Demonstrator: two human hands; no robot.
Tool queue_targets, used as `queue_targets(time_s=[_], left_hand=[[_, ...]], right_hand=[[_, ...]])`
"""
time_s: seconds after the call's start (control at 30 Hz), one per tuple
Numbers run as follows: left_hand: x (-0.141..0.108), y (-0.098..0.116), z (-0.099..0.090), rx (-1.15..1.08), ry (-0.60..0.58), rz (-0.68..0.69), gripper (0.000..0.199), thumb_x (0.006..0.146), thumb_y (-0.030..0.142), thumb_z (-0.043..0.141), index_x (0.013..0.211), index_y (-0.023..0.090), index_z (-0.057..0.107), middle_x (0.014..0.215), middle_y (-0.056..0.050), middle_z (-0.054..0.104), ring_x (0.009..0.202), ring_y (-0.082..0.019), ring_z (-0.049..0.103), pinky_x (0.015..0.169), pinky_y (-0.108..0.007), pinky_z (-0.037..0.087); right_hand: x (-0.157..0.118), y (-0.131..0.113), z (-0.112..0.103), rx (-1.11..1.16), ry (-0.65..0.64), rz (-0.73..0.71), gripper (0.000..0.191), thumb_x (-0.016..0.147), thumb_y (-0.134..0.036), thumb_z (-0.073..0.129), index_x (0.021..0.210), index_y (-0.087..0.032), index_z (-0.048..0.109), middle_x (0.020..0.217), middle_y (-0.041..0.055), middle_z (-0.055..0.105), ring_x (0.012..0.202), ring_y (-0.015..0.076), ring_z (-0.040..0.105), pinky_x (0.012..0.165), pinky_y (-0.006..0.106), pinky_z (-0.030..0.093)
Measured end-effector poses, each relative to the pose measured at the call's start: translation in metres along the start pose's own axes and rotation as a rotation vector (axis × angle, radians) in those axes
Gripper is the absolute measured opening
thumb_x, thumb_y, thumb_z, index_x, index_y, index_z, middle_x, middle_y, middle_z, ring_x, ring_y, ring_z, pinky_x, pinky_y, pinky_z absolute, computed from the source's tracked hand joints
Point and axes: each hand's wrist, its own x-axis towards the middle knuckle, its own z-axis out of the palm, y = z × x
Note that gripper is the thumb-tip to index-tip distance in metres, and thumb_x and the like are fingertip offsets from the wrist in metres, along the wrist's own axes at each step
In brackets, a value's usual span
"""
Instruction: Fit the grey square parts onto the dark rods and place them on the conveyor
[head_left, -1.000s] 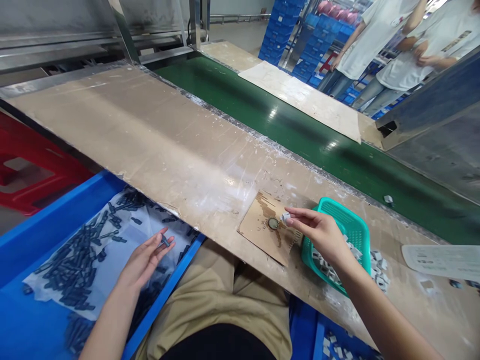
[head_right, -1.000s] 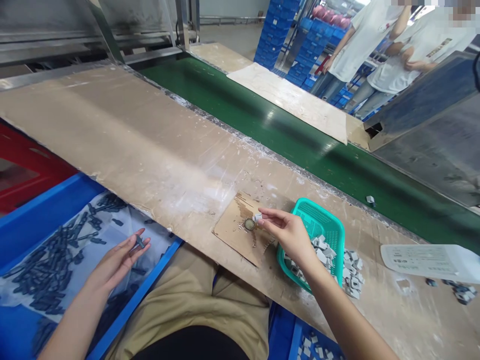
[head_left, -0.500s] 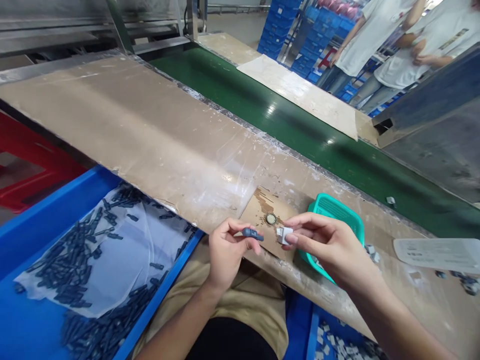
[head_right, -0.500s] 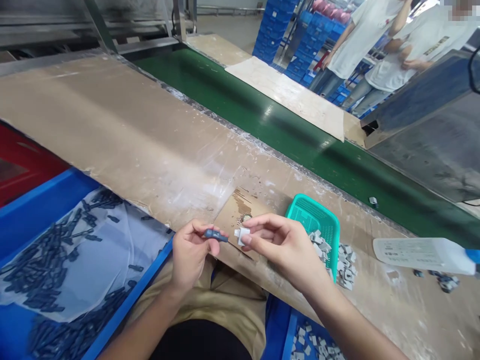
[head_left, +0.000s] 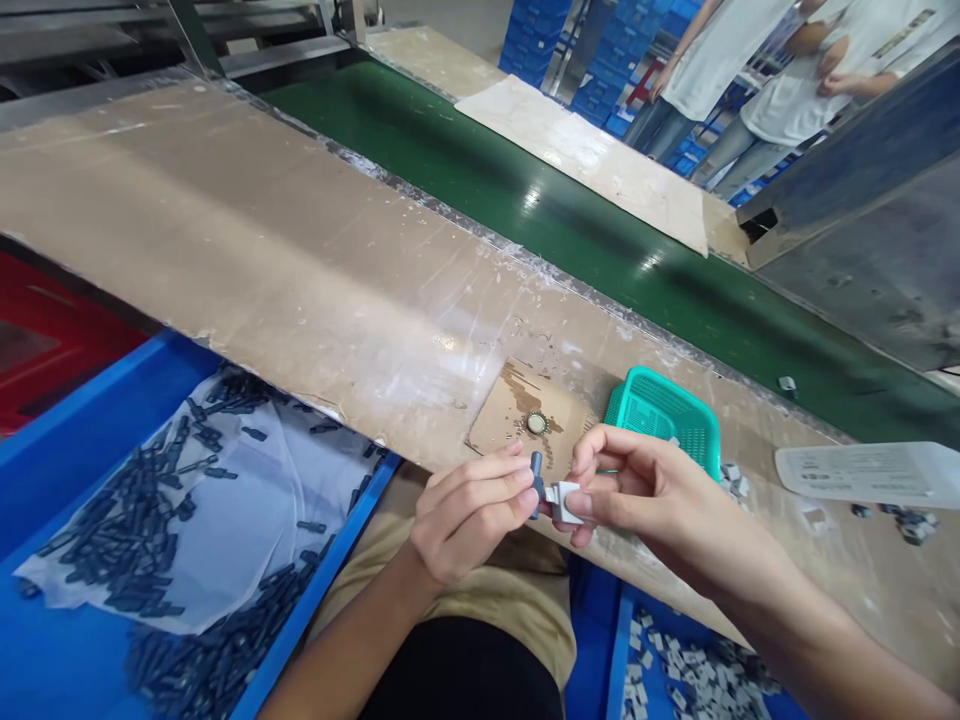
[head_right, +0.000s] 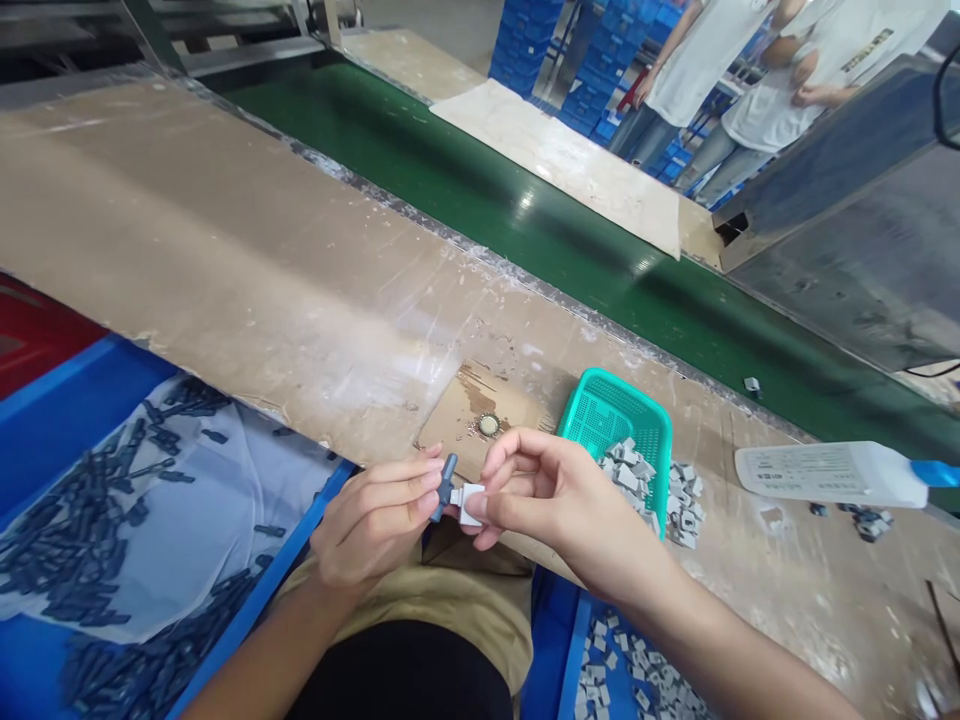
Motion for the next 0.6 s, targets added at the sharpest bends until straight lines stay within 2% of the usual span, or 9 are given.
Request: queue_targets(time_s=[0.13,0.23,0.33,0.4,0.5,0.57,0.6], left_hand=[[0.014,0.004,-0.012,0.095,-0.164,0.091,0.015,0.076,0.005,0.062,0.09,0.011,0.063,0.084,-0.006,0.071,0.095,-0.016,0.064,0.08,-0.024,0.058],[0.023,0.004,-0.018,0.145,-0.292,0.176,0.01,0.079,0.008,0.06,0.088,0.009,0.064,0.082,-0.007,0.072,0.095,-0.014,0.064,0.084,-0.02,0.055],[0.023,0.001,-0.015,0.143,-0.243,0.286,0.01,0.081,0.009,0.057,0.088,0.008,0.064,0.079,-0.006,0.072,0.091,-0.013,0.065,0.083,-0.018,0.054],[0.02,-0.004,-0.009,0.141,-0.238,0.252,0.012,0.081,0.009,0.058,0.091,0.008,0.064,0.082,-0.006,0.072,0.094,-0.013,0.064,0.082,-0.019,0.055],[0.01,-0.014,0.003,0.105,-0.288,0.094,0.025,0.077,0.002,0.059,0.101,0.008,0.061,0.095,-0.009,0.07,0.104,-0.018,0.06,0.085,-0.027,0.055],[0.0,-0.021,0.006,0.118,-0.282,-0.003,0.037,0.076,-0.001,0.058,0.111,0.01,0.058,0.109,-0.012,0.065,0.109,-0.02,0.057,0.087,-0.031,0.054],[-0.006,-0.025,0.003,0.157,-0.27,-0.051,0.042,0.074,-0.002,0.059,0.115,0.011,0.056,0.113,-0.013,0.063,0.11,-0.021,0.056,0.088,-0.032,0.054]], right_hand=[[0.001,-0.001,-0.002,-0.017,0.009,0.02,0.029,0.065,-0.024,0.078,0.074,-0.018,0.051,0.065,-0.0033,0.06,0.058,0.0134,0.065,0.058,0.023,0.051],[0.001,-0.002,-0.005,-0.024,-0.003,0.036,0.029,0.065,-0.024,0.077,0.074,-0.018,0.05,0.064,-0.0032,0.061,0.059,0.0139,0.066,0.059,0.023,0.051],[0.001,-0.003,-0.007,-0.024,-0.004,0.057,0.031,0.063,-0.025,0.079,0.075,-0.018,0.05,0.065,-0.0023,0.062,0.059,0.0147,0.066,0.058,0.024,0.051],[0.004,-0.001,-0.007,-0.026,0.004,0.06,0.033,0.061,-0.025,0.08,0.075,-0.017,0.051,0.065,-0.0021,0.062,0.059,0.0153,0.067,0.058,0.023,0.051],[0.022,0.002,-0.015,-0.04,0.041,-0.008,0.032,0.06,-0.025,0.08,0.074,-0.017,0.052,0.063,-0.0022,0.063,0.06,0.0146,0.067,0.059,0.021,0.051],[0.044,0.002,-0.035,-0.069,0.134,-0.102,0.029,0.06,-0.024,0.079,0.074,-0.016,0.055,0.064,-0.001,0.064,0.057,0.0129,0.065,0.058,0.021,0.05],[0.056,-0.001,-0.051,-0.084,0.233,-0.154,0.028,0.059,-0.022,0.079,0.074,-0.015,0.056,0.064,0.0,0.065,0.056,0.0124,0.064,0.058,0.021,0.05]])
